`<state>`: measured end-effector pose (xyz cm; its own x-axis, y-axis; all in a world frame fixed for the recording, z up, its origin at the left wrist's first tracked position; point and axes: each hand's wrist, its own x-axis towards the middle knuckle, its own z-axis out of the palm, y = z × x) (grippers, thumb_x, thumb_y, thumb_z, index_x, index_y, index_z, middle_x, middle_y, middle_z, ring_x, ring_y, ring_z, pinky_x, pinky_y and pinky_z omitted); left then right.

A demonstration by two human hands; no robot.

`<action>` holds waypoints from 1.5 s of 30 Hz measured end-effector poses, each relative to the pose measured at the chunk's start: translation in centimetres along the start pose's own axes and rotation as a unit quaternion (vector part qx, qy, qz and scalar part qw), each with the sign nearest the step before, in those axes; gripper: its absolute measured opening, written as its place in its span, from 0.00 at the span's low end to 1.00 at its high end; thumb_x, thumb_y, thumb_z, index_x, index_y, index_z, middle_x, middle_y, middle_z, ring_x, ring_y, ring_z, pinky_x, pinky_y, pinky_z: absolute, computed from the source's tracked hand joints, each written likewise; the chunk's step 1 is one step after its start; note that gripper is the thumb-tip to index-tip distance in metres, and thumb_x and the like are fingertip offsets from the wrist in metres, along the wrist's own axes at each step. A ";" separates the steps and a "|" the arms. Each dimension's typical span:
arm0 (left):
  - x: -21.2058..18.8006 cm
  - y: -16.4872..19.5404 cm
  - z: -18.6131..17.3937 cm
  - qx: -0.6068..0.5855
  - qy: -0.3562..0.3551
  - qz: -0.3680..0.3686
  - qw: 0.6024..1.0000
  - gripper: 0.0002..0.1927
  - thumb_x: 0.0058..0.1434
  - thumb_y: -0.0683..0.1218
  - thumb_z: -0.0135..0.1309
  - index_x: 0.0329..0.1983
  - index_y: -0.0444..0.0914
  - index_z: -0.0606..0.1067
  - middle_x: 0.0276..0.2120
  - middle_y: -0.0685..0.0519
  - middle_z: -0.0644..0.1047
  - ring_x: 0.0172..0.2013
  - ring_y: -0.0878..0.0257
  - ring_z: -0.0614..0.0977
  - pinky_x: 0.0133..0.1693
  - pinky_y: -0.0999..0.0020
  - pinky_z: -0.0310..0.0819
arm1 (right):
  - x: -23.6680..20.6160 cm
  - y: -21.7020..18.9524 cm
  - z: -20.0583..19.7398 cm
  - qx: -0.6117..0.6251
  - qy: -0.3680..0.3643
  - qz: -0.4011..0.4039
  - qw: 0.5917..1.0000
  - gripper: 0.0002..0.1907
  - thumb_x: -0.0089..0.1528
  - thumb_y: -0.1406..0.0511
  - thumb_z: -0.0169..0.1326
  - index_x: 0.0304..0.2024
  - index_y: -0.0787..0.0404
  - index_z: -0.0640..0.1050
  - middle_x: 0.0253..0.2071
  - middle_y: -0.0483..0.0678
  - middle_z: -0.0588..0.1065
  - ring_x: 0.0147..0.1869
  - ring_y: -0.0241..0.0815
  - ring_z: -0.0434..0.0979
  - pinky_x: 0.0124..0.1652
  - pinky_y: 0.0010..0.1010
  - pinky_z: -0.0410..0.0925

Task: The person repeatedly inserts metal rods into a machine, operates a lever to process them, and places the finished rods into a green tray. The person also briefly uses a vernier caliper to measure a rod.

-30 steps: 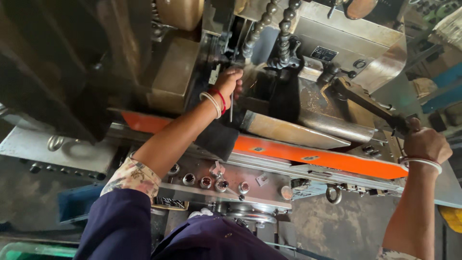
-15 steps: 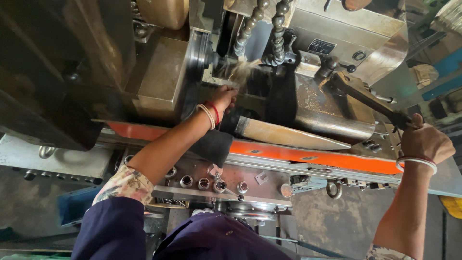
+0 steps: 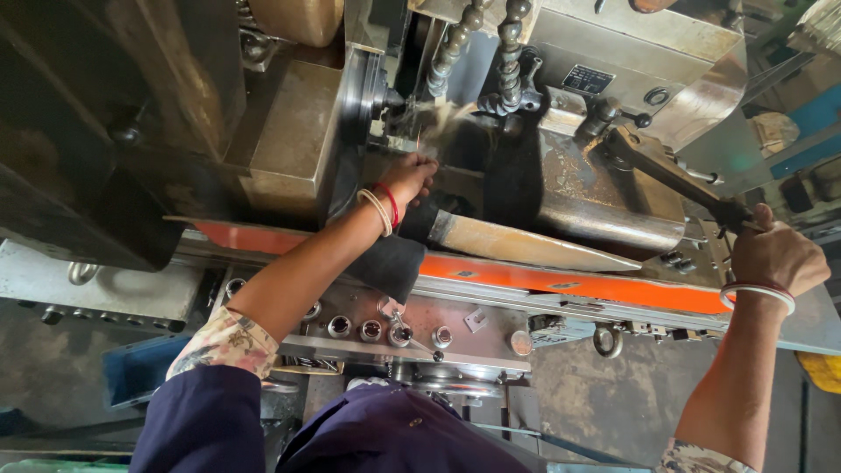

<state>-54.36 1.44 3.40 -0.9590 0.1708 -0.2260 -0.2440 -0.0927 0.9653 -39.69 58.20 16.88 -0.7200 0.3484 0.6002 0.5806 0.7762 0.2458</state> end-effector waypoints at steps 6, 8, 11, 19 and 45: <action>-0.1 0.1 0.0 0.001 -0.006 0.004 1.000 0.10 0.64 0.52 0.55 0.45 0.45 0.75 0.26 0.60 0.74 0.23 0.71 0.74 0.22 0.72 0.64 | -0.2 -0.5 -1.0 0.014 0.000 0.007 1.000 0.36 0.78 0.48 0.35 0.34 0.60 0.86 0.28 0.58 0.80 0.39 0.62 0.80 0.38 0.48 0.65; -0.2 0.2 0.1 0.007 -0.004 -0.004 1.000 0.10 0.64 0.53 0.55 0.45 0.46 0.75 0.26 0.61 0.75 0.23 0.71 0.74 0.22 0.72 0.64 | -0.2 -0.6 -1.2 0.010 0.001 0.003 1.000 0.36 0.76 0.48 0.34 0.33 0.60 0.86 0.28 0.58 0.80 0.39 0.62 0.80 0.38 0.48 0.65; -0.2 0.3 0.2 0.007 -0.009 -0.004 1.000 0.11 0.64 0.53 0.56 0.45 0.45 0.75 0.26 0.60 0.75 0.23 0.71 0.74 0.22 0.72 0.65 | -0.1 -0.7 -1.3 -0.004 -0.001 0.004 1.000 0.36 0.75 0.48 0.34 0.32 0.61 0.86 0.28 0.59 0.80 0.38 0.62 0.80 0.38 0.47 0.66; -0.2 -0.1 0.3 0.036 -0.041 -0.001 0.998 0.10 0.65 0.50 0.54 0.46 0.44 0.76 0.27 0.58 0.76 0.22 0.69 0.75 0.21 0.71 0.66 | 0.0 -0.7 -1.4 -0.012 0.000 -0.001 1.000 0.37 0.76 0.49 0.33 0.32 0.62 0.85 0.27 0.59 0.80 0.37 0.61 0.81 0.38 0.47 0.66; 6.5 6.0 5.0 -0.153 0.132 -0.003 0.979 0.12 0.62 0.50 0.54 0.30 0.37 0.76 0.18 0.51 0.74 0.19 0.58 0.75 0.23 0.61 0.66 | 0.3 -0.6 -0.9 -0.010 -0.019 0.018 1.000 0.37 0.77 0.47 0.34 0.34 0.61 0.86 0.30 0.62 0.79 0.37 0.65 0.80 0.37 0.50 0.66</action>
<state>-61.35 6.95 8.34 -0.9513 -0.0834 -0.2968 -0.2431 -0.3894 0.8884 -39.92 57.39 17.60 -0.7118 0.3965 0.5797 0.6142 0.7518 0.2400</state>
